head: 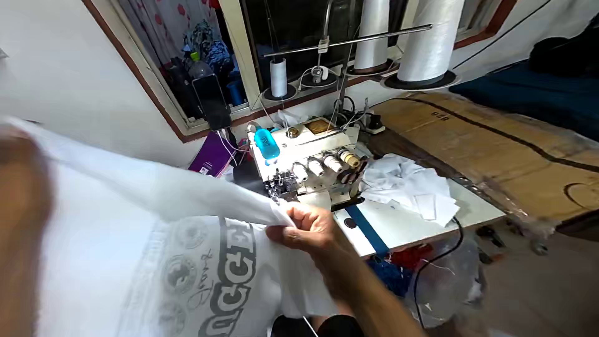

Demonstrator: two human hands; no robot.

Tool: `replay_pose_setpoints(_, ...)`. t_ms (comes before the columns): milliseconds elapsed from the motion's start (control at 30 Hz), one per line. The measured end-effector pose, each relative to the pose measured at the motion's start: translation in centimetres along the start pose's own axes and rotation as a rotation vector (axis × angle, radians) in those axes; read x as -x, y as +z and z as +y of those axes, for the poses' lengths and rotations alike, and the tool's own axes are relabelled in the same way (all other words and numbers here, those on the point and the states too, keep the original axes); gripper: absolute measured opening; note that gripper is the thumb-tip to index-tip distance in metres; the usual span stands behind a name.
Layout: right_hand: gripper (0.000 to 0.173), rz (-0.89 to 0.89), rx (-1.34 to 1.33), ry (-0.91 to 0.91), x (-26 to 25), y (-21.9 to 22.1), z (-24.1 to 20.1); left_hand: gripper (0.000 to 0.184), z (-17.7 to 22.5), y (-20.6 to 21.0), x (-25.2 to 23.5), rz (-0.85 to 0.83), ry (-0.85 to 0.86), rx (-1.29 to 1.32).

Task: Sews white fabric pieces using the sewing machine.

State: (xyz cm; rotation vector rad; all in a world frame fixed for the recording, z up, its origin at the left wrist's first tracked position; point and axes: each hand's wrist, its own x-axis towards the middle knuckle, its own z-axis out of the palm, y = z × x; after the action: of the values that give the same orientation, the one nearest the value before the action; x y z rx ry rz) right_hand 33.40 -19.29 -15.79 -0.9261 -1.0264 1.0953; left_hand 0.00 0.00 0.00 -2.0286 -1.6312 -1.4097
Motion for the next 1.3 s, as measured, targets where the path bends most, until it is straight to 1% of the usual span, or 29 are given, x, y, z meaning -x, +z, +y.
replay_pose_setpoints(33,0.009,0.053,-0.032,0.076,-0.2,0.3,2.9,0.050,-0.8,1.9,2.6,-0.103,-0.107,0.067)
replay_pose_setpoints(67,0.013,0.103,-0.051,0.146,0.0,0.4,5.4,0.051,-1.5,3.5,5.4,-0.187,-0.173,0.141)
replay_pose_setpoints(100,0.015,0.147,-0.062,0.212,0.3,0.5,7.3,0.052,-1.7,4.9,8.4,-0.278,-0.167,0.191)
replay_pose_setpoints(167,0.018,0.200,-0.101,0.305,1.3,0.3,9.2,0.047,-0.2,6.7,15.4,-0.438,-0.074,0.287)
replay_pose_setpoints(233,0.019,0.213,-0.131,0.341,2.1,-0.1,9.7,0.040,2.1,7.5,22.0,-0.518,0.098,0.378)
replay_pose_setpoints(300,0.022,0.225,-0.160,0.359,2.4,-0.4,9.6,0.034,4.6,7.7,26.2,-0.579,0.227,0.481)
replay_pose_setpoints(367,0.024,0.247,-0.201,0.369,2.5,-0.3,9.5,0.026,6.3,8.1,28.3,-0.614,0.331,0.557)
replay_pose_setpoints(467,0.020,0.292,-0.212,0.383,2.7,0.1,9.8,0.025,6.4,9.3,29.6,-0.618,0.500,0.540)
replay_pose_setpoints(533,0.019,0.320,-0.218,0.408,3.0,0.1,10.2,0.029,5.7,9.9,29.7,-0.581,0.549,0.521)
replay_pose_setpoints(600,0.019,0.338,-0.268,0.440,3.4,0.0,10.5,0.031,5.4,10.0,29.4,-0.568,0.527,0.535)
replay_pose_setpoints(633,0.019,0.347,-0.300,0.453,3.5,-0.1,10.6,0.028,5.5,9.9,29.4,-0.545,0.469,0.541)
replay_pose_setpoints(667,0.019,0.355,-0.328,0.463,3.6,-0.1,10.6,0.024,5.7,9.6,29.5,-0.506,0.377,0.539)
replay_pose_setpoints(733,0.019,0.362,-0.377,0.473,3.7,-0.2,10.7,0.021,6.7,8.9,30.3,-0.467,0.098,0.498)
replay_pose_setpoints(767,0.019,0.364,-0.398,0.473,3.7,-0.2,10.6,0.023,7.5,8.4,30.9,-0.518,-0.085,0.490)
replay_pose_setpoints(800,0.019,0.360,-0.416,0.471,3.7,-0.1,10.6,0.026,8.3,8.0,31.5,-0.607,-0.287,0.530)
replay_pose_setpoints(867,0.019,0.344,-0.429,0.461,3.9,0.0,10.8,0.028,9.4,7.9,32.8,-0.757,-0.655,0.730)
replay_pose_setpoints(900,0.018,0.341,-0.414,0.449,4.0,0.0,10.9,0.021,9.7,8.2,33.4,-0.778,-0.761,0.833)
replay_pose_setpoints(933,0.017,0.341,-0.359,0.429,4.0,0.0,11.1,0.013,9.9,8.3,33.6,-0.761,-0.814,0.912)
replay_pose_setpoints(967,0.016,0.344,-0.246,0.397,4.2,0.0,11.2,0.009,10.1,8.1,33.4,-0.726,-0.843,0.961)
replay_pose_setpoints(1000,0.015,0.342,-0.078,0.328,4.5,0.0,11.2,0.010,10.5,7.4,32.8,-0.687,-0.862,0.987)
replay_pose_setpoints(1033,0.018,0.333,0.108,0.204,4.9,-0.1,11.2,0.013,10.8,6.6,31.8,-0.647,-0.880,1.011)
replay_pose_setpoints(1067,0.030,0.307,0.262,0.036,5.1,-0.3,11.0,0.015,11.3,5.8,30.6,-0.603,-0.879,1.037)
replay_pose_setpoints(1100,0.048,0.252,0.322,-0.136,5.2,-0.6,10.3,0.016,11.9,5.3,29.3,-0.571,-0.847,1.058)
replay_pose_setpoints(1133,0.069,0.159,0.285,-0.263,5.1,-0.8,9.4,0.016,12.5,5.0,28.1,-0.568,-0.792,1.077)
replay_pose_setpoints(1167,0.084,0.060,0.212,-0.322,4.8,-0.8,8.4,0.016,13.0,5.1,27.2,-0.607,-0.713,1.101)
replay_pose_setpoints(1200,0.092,0.010,0.166,-0.328,4.6,-0.6,7.6,0.020,13.3,5.7,26.5,-0.681,-0.606,1.123)
replay_pose_setpoints(1233,0.088,0.036,0.154,-0.296,4.2,-0.4,7.5,0.027,13.2,6.7,26.1,-0.758,-0.512,1.145)
replay_pose_setpoints(1267,0.071,0.127,0.161,-0.227,3.7,-0.3,7.8,0.032,12.9,7.8,26.1,-0.796,-0.444,1.143)
replay_pose_setpoints(1300,0.049,0.238,0.148,-0.133,3.2,-0.3,8.2,0.031,12.8,8.8,26.2,-0.787,-0.378,1.092)
